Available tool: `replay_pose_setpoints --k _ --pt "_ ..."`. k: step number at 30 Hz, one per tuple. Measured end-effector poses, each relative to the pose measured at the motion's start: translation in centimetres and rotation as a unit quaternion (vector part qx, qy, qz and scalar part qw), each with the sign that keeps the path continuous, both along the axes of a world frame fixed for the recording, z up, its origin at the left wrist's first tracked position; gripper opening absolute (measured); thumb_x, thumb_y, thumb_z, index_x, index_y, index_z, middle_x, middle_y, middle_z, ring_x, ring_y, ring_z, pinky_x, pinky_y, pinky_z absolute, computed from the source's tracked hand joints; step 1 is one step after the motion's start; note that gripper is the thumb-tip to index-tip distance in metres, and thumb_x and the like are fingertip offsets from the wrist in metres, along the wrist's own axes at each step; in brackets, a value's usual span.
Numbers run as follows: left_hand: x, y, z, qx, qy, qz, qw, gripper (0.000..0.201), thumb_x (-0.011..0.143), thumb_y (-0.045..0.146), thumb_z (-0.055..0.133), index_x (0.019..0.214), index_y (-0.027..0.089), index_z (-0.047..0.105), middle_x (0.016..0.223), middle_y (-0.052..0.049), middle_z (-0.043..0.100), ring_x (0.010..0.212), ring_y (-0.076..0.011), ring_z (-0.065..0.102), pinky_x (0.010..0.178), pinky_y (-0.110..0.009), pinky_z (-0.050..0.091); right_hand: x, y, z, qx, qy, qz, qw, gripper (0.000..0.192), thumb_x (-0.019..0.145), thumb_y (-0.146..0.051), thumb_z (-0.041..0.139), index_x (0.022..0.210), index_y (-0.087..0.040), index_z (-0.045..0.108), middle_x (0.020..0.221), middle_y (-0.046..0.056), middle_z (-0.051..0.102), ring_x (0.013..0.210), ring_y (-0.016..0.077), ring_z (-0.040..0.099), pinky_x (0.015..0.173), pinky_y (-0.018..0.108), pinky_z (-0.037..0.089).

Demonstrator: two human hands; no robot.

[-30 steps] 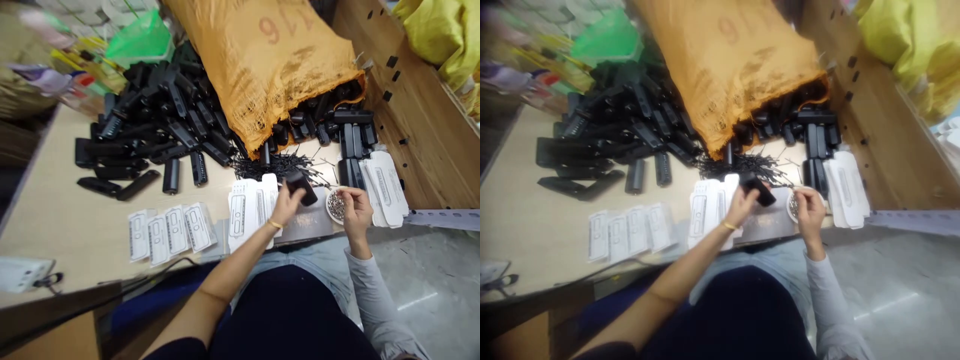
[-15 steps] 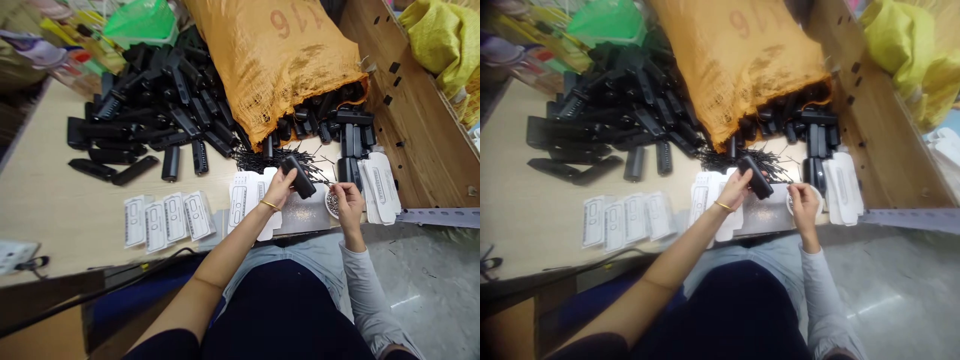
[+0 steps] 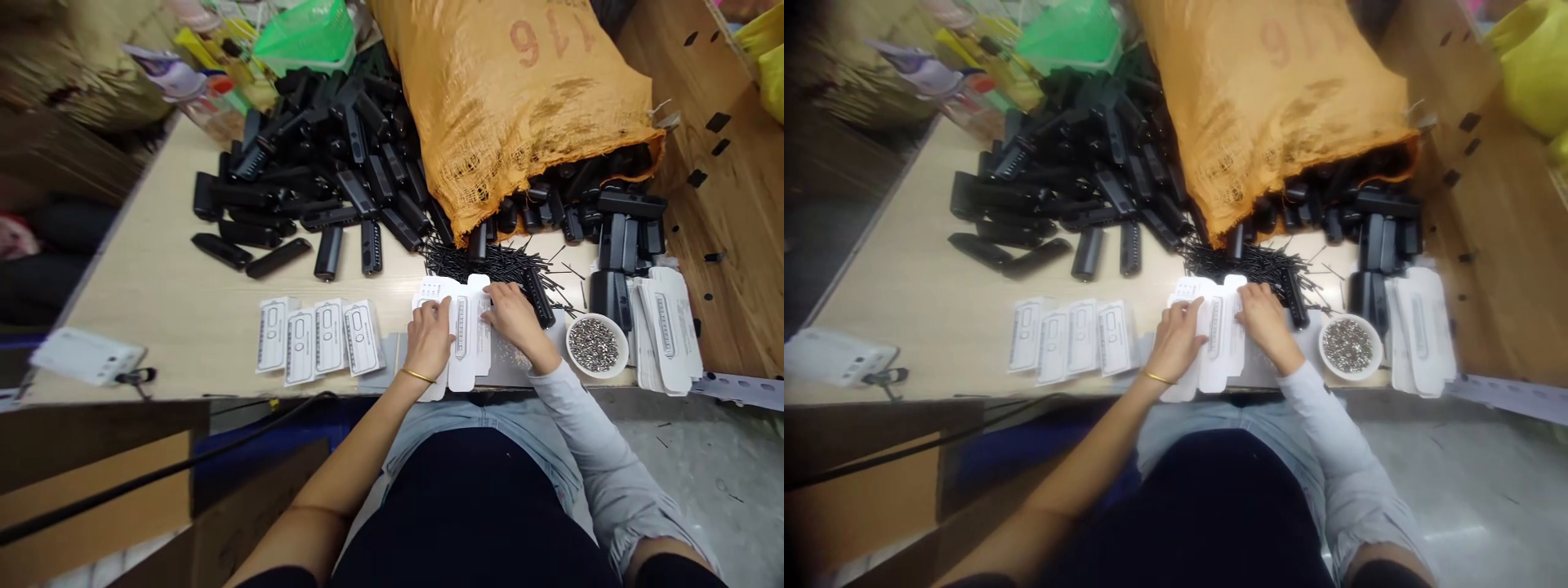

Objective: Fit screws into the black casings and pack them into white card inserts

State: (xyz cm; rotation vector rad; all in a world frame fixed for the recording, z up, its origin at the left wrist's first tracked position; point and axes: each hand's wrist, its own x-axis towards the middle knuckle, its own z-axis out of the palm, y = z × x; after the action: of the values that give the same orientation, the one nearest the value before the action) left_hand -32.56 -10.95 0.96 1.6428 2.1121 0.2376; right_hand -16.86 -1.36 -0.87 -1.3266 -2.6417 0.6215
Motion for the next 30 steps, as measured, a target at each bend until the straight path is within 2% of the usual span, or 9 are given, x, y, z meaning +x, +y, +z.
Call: replay_pose_setpoints --k 4,8,12,14,18,20,22,26,30 --pt "-1.2 0.0 -2.0 -0.025 -0.013 0.008 1.000 0.071 0.077 0.016 0.070 0.142 0.010 0.041 0.130 -0.017 0.039 0.113 -0.0301 0.041 0.101 -0.044 0.038 -1.7 3.1 -0.8 -0.044 -0.082 0.008 0.996 0.051 0.068 -0.023 0.080 0.112 -0.011 0.057 0.114 0.014 0.052 0.105 0.0275 0.047 0.085 0.036 0.039" --pt "-2.4 0.5 -2.2 -0.020 -0.066 0.012 0.998 0.076 0.072 0.018 0.076 0.140 0.009 0.044 0.127 -0.017 0.039 0.116 -0.0296 0.040 0.107 -0.043 0.033 -0.4 5.8 0.8 -0.115 -0.076 0.049 0.989 0.021 0.072 -0.020 0.075 0.082 -0.014 0.058 0.094 0.006 0.057 0.090 0.0201 0.050 0.078 0.031 0.034" --pt "-1.9 0.9 -0.7 0.053 -0.221 0.011 0.974 0.078 0.077 0.035 0.072 0.142 0.007 0.039 0.131 -0.019 0.041 0.124 -0.0298 0.041 0.110 -0.045 0.031 3.0 6.4 3.7 -0.075 0.073 0.052 0.993 0.019 0.077 -0.015 0.069 0.070 -0.015 0.051 0.075 0.001 0.058 0.080 0.0164 0.047 0.074 0.029 0.032" --pt "-0.2 1.3 0.1 0.041 -0.418 -0.034 0.907 0.080 0.080 0.045 0.067 0.145 0.010 0.036 0.137 -0.018 0.041 0.128 -0.0288 0.042 0.110 -0.044 0.033 4.7 6.1 4.6 -0.060 0.174 0.064 0.981 0.020 0.079 -0.018 0.069 0.071 -0.015 0.050 0.077 0.002 0.059 0.079 0.0158 0.048 0.076 0.030 0.034" --pt "4.4 1.7 1.1 -0.124 -0.753 -0.001 0.647 0.080 0.069 0.063 0.071 0.122 0.006 0.053 0.120 -0.020 0.058 0.106 -0.0270 0.061 0.096 -0.038 0.048 7.2 5.1 4.6 -0.195 0.393 0.119 0.891 0.024 0.082 -0.028 0.069 0.073 -0.016 0.049 0.086 0.003 0.058 0.082 0.0150 0.053 0.076 0.030 0.041" --pt "5.8 1.8 1.4 -0.148 -0.790 0.045 0.593 0.077 0.067 0.063 0.074 0.114 0.006 0.054 0.105 -0.018 0.064 0.086 -0.0217 0.066 0.082 -0.034 0.054 7.9 4.5 4.2 -0.264 0.479 0.119 0.829 0.025 0.081 -0.028 0.070 0.074 -0.017 0.048 0.087 0.003 0.058 0.083 0.0150 0.054 0.074 0.030 0.044" --pt "6.3 2.0 1.6 -0.128 -0.791 0.057 0.595 0.081 0.070 0.059 0.074 0.127 0.010 0.044 0.094 -0.013 0.066 0.073 -0.0187 0.066 0.070 -0.032 0.055 8.1 3.6 3.9 -0.259 0.520 0.081 0.810 0.023 0.081 -0.029 0.069 0.077 -0.018 0.050 0.087 0.003 0.058 0.085 0.0153 0.055 0.076 0.031 0.046" --pt "5.9 2.5 1.4 -0.022 -0.741 0.037 0.670 0.094 0.079 0.046 0.071 0.147 0.031 0.008 0.098 -0.006 0.063 0.072 -0.0174 0.065 0.066 -0.033 0.056 6.7 0.8 3.5 -0.109 0.462 -0.092 0.875 0.016 0.086 -0.035 0.062 0.095 -0.021 0.062 0.111 0.007 0.054 0.110 0.0186 0.051 0.098 0.038 0.043" --pt "6.2 2.7 0.0 0.017 -0.660 0.005 0.751 0.061 0.085 0.046 0.064 0.131 0.021 0.032 0.092 -0.004 0.059 0.070 -0.0138 0.061 0.065 -0.027 0.053 4.7 -1.9 2.2 -0.107 0.437 -0.171 0.876 0.026 0.088 -0.042 0.056 0.082 -0.017 0.062 0.122 0.010 0.047 0.120 0.0217 0.047 0.103 0.039 0.041"
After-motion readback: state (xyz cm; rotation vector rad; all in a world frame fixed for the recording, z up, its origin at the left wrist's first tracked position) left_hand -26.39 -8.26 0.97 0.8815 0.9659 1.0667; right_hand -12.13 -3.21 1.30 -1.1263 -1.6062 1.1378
